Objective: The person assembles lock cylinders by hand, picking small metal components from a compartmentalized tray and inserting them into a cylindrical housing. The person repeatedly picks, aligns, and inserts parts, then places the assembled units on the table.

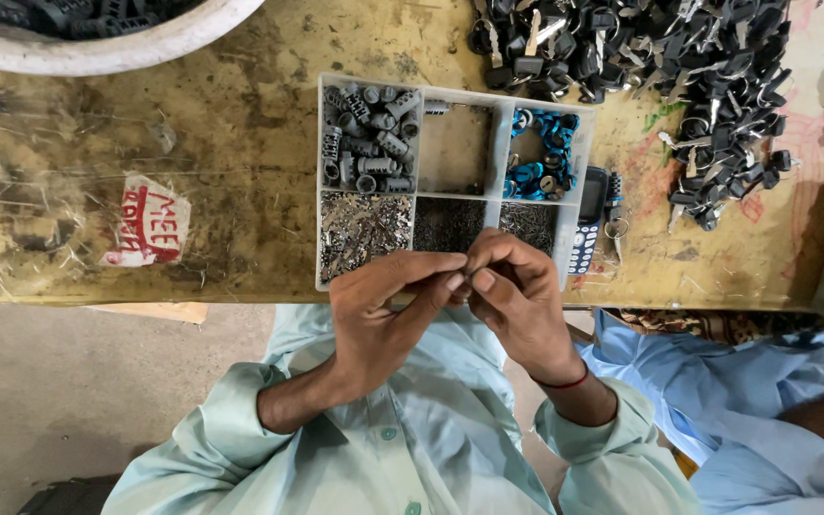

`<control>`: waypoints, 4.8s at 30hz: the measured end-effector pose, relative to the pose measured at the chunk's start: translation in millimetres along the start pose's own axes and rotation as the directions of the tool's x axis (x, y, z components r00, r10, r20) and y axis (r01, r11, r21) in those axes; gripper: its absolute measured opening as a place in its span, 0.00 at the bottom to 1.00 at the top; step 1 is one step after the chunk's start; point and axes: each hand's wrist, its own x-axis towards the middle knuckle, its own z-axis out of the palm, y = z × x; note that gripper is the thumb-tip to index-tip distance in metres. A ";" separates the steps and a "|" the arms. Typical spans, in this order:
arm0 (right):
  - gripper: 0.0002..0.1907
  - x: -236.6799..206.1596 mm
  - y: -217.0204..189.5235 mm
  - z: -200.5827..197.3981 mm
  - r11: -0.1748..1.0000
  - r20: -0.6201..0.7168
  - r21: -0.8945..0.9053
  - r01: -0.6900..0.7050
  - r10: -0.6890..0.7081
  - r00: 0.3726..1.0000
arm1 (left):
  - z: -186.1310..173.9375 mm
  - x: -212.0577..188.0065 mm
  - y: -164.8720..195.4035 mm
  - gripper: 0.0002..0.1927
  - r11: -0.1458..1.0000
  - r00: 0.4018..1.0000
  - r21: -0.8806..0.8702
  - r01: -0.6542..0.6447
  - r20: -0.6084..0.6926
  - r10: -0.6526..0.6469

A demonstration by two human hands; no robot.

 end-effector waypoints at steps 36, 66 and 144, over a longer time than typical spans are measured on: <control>0.06 5.7 -66.5 -14.0 -0.178 0.094 -0.981 0.079 -0.076 0.993 | -17.6 11.9 -4.0 0.05 0.983 0.954 0.023 0.182 0.238 -0.182; 0.10 -21.5 -32.6 17.3 0.475 0.071 -0.861 0.183 -0.244 0.967 | -6.5 9.4 -0.8 0.05 0.856 0.865 -0.260 0.446 0.370 -0.338; 0.21 -2.6 -42.2 22.3 0.166 0.360 -0.873 0.458 -0.415 0.836 | -20.2 16.2 14.4 0.06 0.837 0.845 -0.168 0.520 0.245 -0.476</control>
